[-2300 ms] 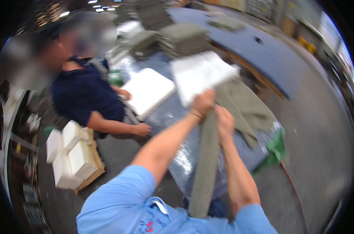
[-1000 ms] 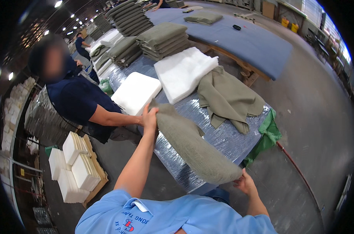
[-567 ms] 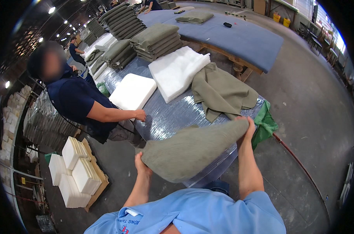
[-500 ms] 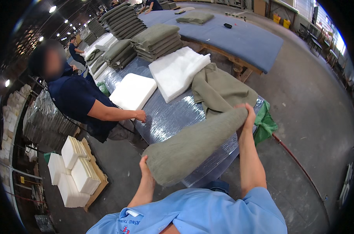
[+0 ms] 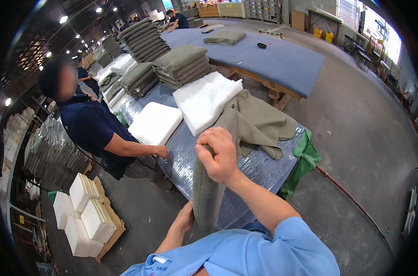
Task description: The person inserts white foam pads into green fabric covers, folds and smooths the covers, and stacks the finished cushions. The person also handles cardboard and additional foam pads on the worktable.
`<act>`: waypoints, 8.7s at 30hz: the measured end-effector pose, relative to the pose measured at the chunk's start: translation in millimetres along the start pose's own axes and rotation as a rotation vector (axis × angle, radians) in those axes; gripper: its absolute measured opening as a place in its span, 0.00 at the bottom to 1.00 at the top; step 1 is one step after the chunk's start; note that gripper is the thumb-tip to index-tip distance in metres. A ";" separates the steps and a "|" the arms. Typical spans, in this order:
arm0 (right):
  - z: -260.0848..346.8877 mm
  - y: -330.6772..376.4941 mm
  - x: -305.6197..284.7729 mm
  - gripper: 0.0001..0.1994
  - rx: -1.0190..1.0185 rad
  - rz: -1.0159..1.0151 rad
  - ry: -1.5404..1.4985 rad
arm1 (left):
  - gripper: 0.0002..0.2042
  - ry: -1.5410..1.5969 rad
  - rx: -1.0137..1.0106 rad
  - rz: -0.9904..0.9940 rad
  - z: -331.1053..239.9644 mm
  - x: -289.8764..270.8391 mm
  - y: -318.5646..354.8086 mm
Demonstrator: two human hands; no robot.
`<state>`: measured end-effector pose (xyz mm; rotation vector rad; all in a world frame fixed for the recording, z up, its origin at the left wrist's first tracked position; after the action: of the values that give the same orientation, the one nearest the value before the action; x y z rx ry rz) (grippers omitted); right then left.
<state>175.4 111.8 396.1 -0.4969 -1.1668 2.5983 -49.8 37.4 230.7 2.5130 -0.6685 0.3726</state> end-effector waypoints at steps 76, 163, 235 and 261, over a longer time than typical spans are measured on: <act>-206.9 -13.7 77.9 0.35 0.979 0.152 -0.820 | 0.49 -0.072 0.533 -0.340 -59.7 173.4 9.6; -309.1 -119.7 14.8 0.25 0.787 0.042 -0.717 | 0.40 -0.320 0.443 -0.396 -217.4 71.6 -312.6; -299.6 -104.1 -4.5 0.14 0.629 0.135 -0.551 | 0.26 -0.580 0.662 -0.410 -238.9 61.9 -337.1; -340.2 -149.9 -9.5 0.21 0.538 0.105 -0.187 | 0.31 -1.121 0.261 -0.501 -248.5 128.1 -316.0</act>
<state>334.4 434.0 300.1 -0.2050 -0.4486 2.9366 192.0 358.6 358.7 2.8648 -0.3121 -1.2711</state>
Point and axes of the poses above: each hand's wrist, its own y-axis away from the middle knuckle, its own x-axis out of the palm, z = x × y, the point moved 2 cm from there along -y, towards the middle knuckle, and after that the axes turned 2 degrees about z, right-handed, at the moved point
